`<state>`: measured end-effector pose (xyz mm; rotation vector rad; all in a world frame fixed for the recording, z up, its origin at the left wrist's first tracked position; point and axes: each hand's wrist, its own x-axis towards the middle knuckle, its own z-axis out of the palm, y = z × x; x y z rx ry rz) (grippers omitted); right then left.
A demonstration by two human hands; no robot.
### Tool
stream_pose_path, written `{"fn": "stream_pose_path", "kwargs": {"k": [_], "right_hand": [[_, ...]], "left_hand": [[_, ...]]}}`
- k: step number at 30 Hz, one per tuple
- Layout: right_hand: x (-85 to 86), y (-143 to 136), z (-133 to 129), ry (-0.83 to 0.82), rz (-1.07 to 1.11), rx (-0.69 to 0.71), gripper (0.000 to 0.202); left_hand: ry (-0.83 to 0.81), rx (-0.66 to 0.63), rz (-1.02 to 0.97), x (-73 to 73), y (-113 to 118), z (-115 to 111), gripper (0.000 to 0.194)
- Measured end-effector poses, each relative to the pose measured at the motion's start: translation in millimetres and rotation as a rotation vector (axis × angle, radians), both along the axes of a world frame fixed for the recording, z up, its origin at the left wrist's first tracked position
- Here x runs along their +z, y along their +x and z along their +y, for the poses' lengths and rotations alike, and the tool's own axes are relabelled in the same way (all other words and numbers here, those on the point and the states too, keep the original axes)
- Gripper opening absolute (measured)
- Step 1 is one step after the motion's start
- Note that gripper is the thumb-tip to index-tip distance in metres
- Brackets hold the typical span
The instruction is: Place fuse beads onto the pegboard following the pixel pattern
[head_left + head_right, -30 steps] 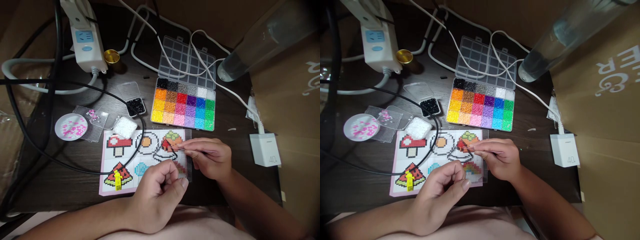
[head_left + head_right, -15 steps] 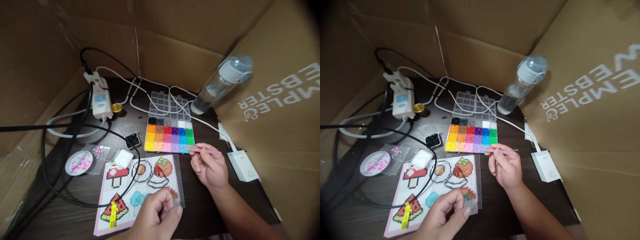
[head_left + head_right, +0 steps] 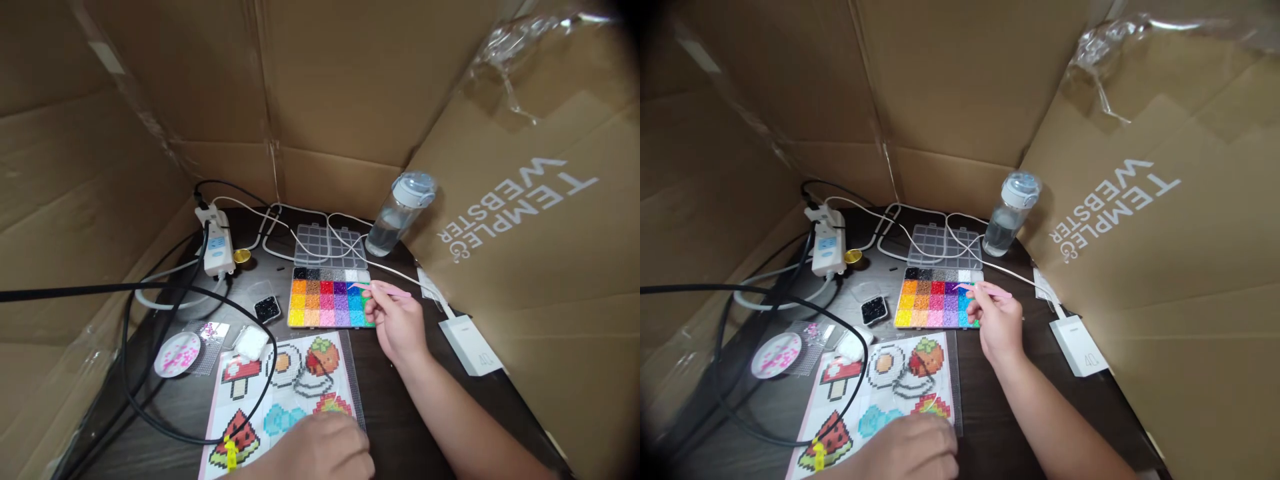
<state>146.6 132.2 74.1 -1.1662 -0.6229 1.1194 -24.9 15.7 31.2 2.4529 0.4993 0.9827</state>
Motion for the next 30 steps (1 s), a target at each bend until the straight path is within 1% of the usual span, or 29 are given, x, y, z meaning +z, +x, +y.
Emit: {"fn": "stream_pose_path", "kwargs": {"k": [2, 4, 9, 13, 16, 18, 21, 24, 27, 30], "right_hand": [[-7.0, -8, 2, 0.018, -0.035, -0.019, 0.032], [-12.6, -14, 3, 0.047, -0.114, -0.019, 0.029], [-21.3, -23, 1, 0.161, -0.364, 0.017, 0.020], [-27.3, -31, 2, 0.161, -0.419, 0.031, 0.015], [-28.2, -36, 5, 0.138, -0.429, 0.037, 0.016], [-25.5, -36, 6, 0.111, -0.436, 0.041, 0.017], [-17.8, -33, 10, 0.063, -0.461, 0.078, 0.018], [-11.8, -29, 15, 0.075, -0.516, 0.124, 0.017], [-13.2, -28, 16, 0.132, -0.547, 0.117, 0.015], [-19.5, -26, 12, 0.188, -0.558, 0.054, 0.014]], "left_hand": [[0.052, -0.038, 0.008, -10.1, 4, 1, 0.026], [0.079, -0.066, 0.038, -18.8, 7, -1, 0.029], [0.072, -0.036, 0.098, -36.3, 8, -10, 0.032], [0.055, -0.065, 0.102, -51.3, 10, -14, 0.030], [0.053, -0.098, 0.079, -59.4, 13, -14, 0.027], [0.044, -0.096, 0.061, -61.9, 16, -13, 0.025], [0.018, -0.089, 0.033, -62.0, 20, -12, 0.023], [-0.017, -0.092, 0.005, -59.9, 22, -12, 0.023], [-0.074, -0.099, -0.005, -58.1, 22, -11, 0.024], [-0.151, -0.115, 0.005, -55.2, 22, -11, 0.023]]}}
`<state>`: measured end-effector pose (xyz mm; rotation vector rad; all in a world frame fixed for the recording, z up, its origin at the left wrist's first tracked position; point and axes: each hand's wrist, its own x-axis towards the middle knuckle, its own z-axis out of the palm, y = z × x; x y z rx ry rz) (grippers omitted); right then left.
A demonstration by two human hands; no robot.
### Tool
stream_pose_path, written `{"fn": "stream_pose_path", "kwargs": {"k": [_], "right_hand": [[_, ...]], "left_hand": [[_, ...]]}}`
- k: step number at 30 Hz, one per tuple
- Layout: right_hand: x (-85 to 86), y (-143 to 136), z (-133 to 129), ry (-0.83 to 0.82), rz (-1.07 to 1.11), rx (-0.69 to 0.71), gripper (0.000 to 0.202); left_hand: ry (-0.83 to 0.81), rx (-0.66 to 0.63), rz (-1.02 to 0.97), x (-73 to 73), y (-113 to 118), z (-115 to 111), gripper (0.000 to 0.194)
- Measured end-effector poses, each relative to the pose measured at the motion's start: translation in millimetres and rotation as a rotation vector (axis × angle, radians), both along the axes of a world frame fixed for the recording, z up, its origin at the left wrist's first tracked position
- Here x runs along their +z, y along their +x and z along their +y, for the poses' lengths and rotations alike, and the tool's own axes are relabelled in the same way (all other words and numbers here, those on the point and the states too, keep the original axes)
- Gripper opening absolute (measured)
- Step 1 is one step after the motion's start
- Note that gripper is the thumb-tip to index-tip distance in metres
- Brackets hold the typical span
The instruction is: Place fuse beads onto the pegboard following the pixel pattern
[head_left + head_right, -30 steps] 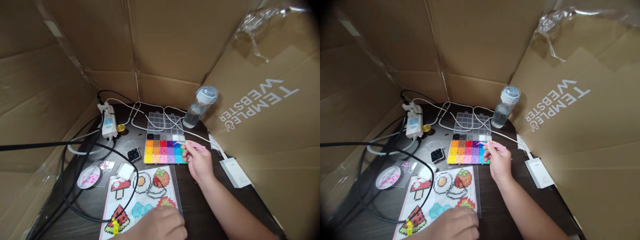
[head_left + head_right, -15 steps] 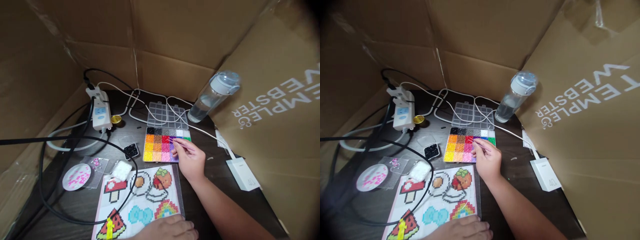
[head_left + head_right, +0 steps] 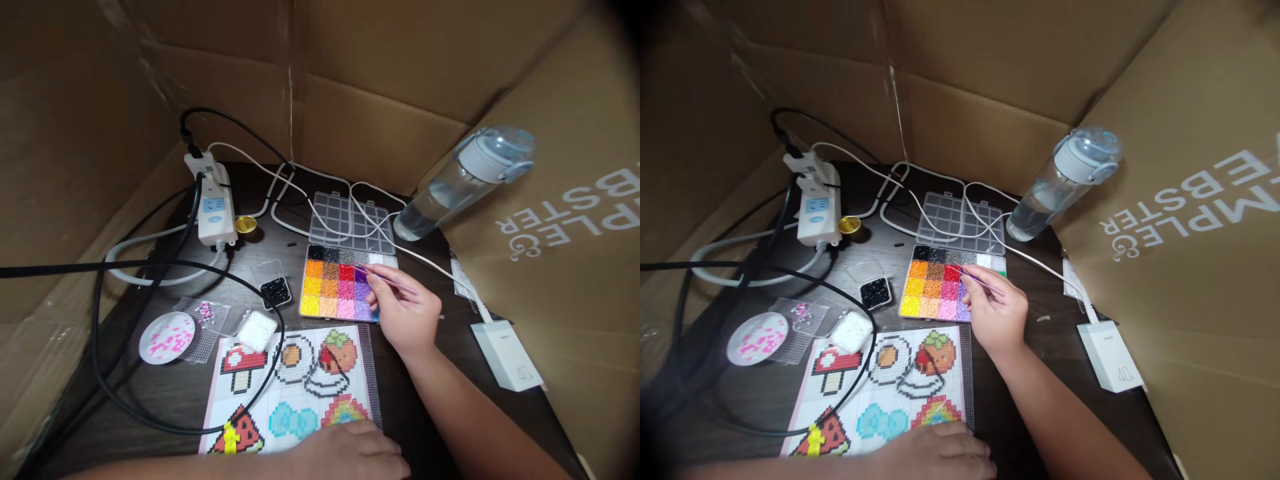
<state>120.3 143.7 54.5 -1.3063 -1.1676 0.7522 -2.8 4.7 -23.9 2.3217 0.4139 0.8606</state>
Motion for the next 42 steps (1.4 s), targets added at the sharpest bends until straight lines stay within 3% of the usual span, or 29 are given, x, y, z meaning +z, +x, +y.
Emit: {"fn": "stream_pose_path", "kwargs": {"k": [3, 7, 10, 13, 18, 24, 37, 42], "right_hand": [[-3.6, 5, -8, 0.055, -0.017, -0.049, 0.013], [0.0, 14, -14, 0.078, -0.018, -0.065, 0.013], [3.1, 17, -14, 0.063, -0.002, -0.047, 0.012], [3.5, 17, -14, 0.066, 0.018, -0.018, 0.012], [6.1, 18, -19, 0.092, 0.006, -0.016, 0.013], [18.1, 21, -35, 0.069, -0.037, -0.039, 0.013], [5.8, 18, -43, 0.135, -0.088, 0.058, 0.015], [7.9, 18, -40, 0.114, -0.082, 0.065, 0.013]], "left_hand": [[-0.071, -0.019, 0.024, 13.2, -2, 2, 0.024], [-0.103, -0.117, -0.030, 57.6, -17, 20, 0.016], [-0.060, 0.017, -0.015, 93.1, -33, 46, 0.021], [0.063, 0.134, 0.185, 108.9, -47, 73, 0.042], [0.113, 0.333, 0.430, 105.5, -61, 95, 0.070], [0.109, 0.488, 0.583, 99.7, -67, 90, 0.073], [0.099, 0.665, 0.794, 86.1, -65, 88, 0.102], [0.113, 0.685, 0.806, 86.5, -64, 86, 0.103]]}}
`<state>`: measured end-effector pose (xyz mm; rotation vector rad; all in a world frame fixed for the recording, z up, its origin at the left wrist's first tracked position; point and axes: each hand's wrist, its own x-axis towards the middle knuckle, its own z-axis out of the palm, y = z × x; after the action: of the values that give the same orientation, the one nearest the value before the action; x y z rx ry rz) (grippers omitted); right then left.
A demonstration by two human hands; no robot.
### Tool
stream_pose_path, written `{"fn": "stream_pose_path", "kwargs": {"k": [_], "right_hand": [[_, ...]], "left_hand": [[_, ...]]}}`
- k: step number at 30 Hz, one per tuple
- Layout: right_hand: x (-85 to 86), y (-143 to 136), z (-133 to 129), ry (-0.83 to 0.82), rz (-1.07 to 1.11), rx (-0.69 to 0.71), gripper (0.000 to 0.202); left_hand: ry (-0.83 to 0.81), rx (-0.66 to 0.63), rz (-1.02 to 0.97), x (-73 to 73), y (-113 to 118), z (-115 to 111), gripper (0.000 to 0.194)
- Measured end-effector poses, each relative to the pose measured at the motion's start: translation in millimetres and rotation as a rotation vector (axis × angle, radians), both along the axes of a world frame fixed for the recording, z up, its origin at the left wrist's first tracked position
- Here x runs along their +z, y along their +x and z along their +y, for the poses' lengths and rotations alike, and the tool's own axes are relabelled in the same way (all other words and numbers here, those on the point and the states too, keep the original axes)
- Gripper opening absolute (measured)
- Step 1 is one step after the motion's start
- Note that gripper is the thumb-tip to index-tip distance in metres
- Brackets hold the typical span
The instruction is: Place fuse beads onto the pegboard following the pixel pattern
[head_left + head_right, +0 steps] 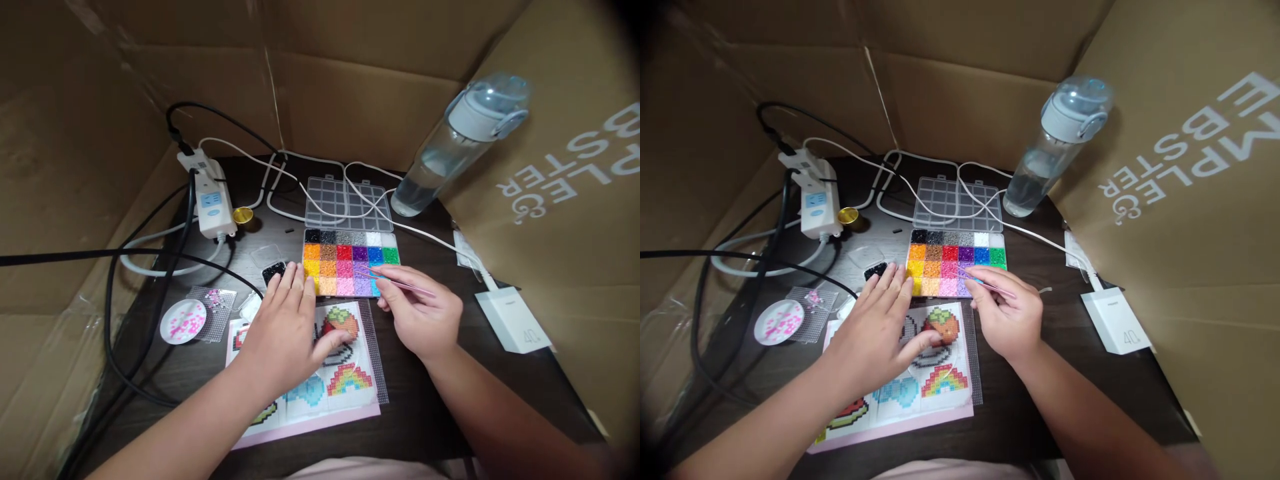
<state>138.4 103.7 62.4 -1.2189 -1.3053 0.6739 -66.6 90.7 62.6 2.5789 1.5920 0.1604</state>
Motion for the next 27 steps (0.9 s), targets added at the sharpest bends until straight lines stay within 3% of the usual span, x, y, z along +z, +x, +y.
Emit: {"fn": "stream_pose_path", "kwargs": {"k": [13, 23, 27], "right_hand": [[-6.1, 6, 2, 0.046, -0.027, -0.007, 0.020], [-7.5, 11, 4, 0.128, 0.029, -0.118, 0.018], [-2.2, 5, 8, 0.072, -0.009, -0.189, 0.019]], "left_hand": [[0.045, -0.093, 0.025, 1.6, -1, -5, 0.095], [0.131, -0.162, 0.056, 0.8, -5, -2, 0.083], [0.109, -0.170, 0.041, 0.1, -6, -2, 0.085]]}}
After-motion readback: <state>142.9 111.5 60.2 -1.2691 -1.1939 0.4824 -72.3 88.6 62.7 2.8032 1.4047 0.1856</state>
